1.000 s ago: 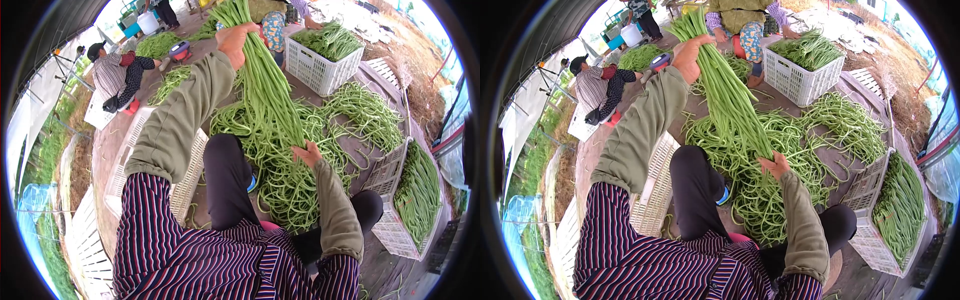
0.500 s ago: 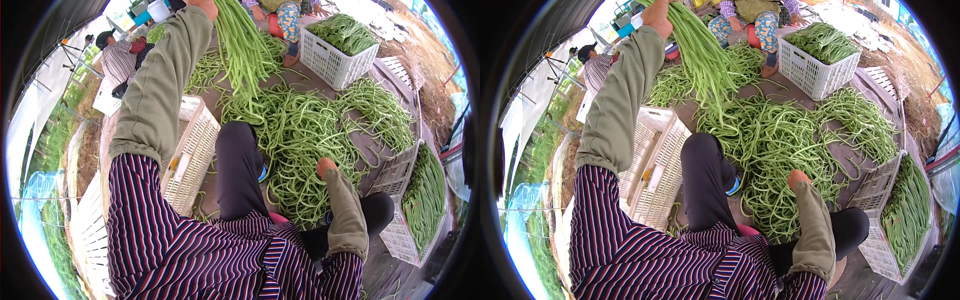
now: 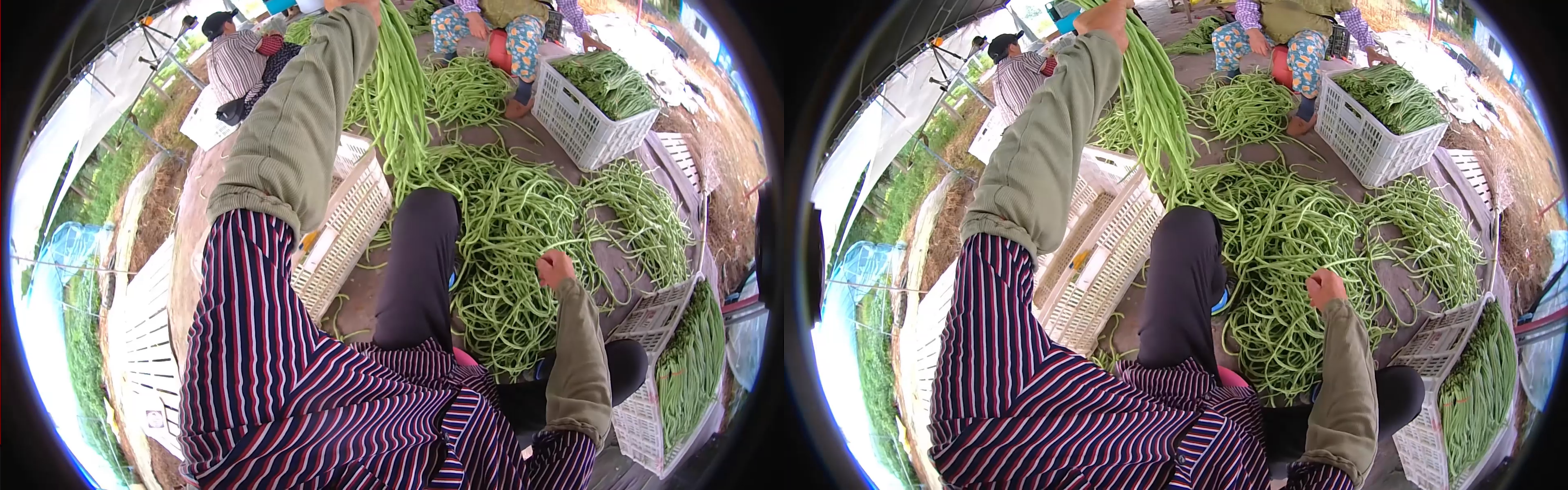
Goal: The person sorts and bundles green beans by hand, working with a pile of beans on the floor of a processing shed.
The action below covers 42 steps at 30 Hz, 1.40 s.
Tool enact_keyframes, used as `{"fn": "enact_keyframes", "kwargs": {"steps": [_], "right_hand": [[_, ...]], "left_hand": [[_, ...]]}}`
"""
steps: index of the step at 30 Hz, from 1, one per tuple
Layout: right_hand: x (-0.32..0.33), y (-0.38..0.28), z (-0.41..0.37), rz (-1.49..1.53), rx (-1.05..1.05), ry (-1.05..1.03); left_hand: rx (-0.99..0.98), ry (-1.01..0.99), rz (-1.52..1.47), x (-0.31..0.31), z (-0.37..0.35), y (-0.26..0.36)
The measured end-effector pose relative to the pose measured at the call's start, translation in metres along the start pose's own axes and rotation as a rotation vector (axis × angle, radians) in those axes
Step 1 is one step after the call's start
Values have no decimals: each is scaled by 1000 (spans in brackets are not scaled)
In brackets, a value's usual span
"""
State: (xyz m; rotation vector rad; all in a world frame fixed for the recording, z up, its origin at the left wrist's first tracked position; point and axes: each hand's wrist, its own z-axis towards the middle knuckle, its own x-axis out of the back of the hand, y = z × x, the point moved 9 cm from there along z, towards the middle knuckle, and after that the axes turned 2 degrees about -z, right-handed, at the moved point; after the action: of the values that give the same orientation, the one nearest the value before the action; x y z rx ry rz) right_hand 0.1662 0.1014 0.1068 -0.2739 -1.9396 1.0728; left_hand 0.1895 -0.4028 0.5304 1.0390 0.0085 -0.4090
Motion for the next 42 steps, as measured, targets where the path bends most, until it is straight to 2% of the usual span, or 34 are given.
{"fn": "enact_keyframes", "kwargs": {"steps": [5, 7, 9, 11, 13, 17, 20, 22, 23, 25, 26, 28, 29, 30, 32, 33, 38, 42], "right_hand": [[-3, 5, 1, 40, -13, -6], [-3, 0, -1, 38, -8, -5], [-1, -4, -2, 27, 6, -5], [-1, -5, -3, 66, -15, -10], [0, -7, -4, 71, -26, -10], [0, -9, -4, 111, 1, -2], [9, -19, 7, 181, 34, 26], [17, -31, 8, 315, 45, 59], [24, -41, 9, 346, 93, 64], [46, -56, 12, 367, 138, 123], [59, -65, 14, 383, 185, 159], [92, -94, 6, 439, 246, 247], [111, -110, 0, 476, 272, 308], [129, -124, -7, 513, 296, 368], [160, -142, -14, 621, 358, 397], [171, -153, -23, 682, 374, 417], [203, -189, -63, 767, 370, 491], [200, -201, -80, 789, 455, 402]], "left_hand": [[-36, -231, 85, -4, 27, -15], [-23, -209, 70, 16, 11, -18], [6, -179, 43, 80, -117, 18], [40, -152, 17, 112, -184, 33], [73, -128, -9, 93, -162, 24], [125, -101, -79, 8, -51, 9], [130, -107, -172, -38, -17, 40], [165, -314, -99, -54, -59, 64], [158, -332, -115, -62, -67, 65], [331, -682, -356, -102, -104, 57], [334, -706, -370, -107, -118, 59], [420, -985, -384, -120, -172, 78], [393, -1157, -488, -138, -187, 72], [401, -1180, -496, -142, -201, 74], [396, -1433, -664, -141, -257, 97], [535, -1519, -684, -140, -284, 98], [603, -1737, -844, -131, -366, 106], [657, -1830, -956, -127, -411, 111]]}}
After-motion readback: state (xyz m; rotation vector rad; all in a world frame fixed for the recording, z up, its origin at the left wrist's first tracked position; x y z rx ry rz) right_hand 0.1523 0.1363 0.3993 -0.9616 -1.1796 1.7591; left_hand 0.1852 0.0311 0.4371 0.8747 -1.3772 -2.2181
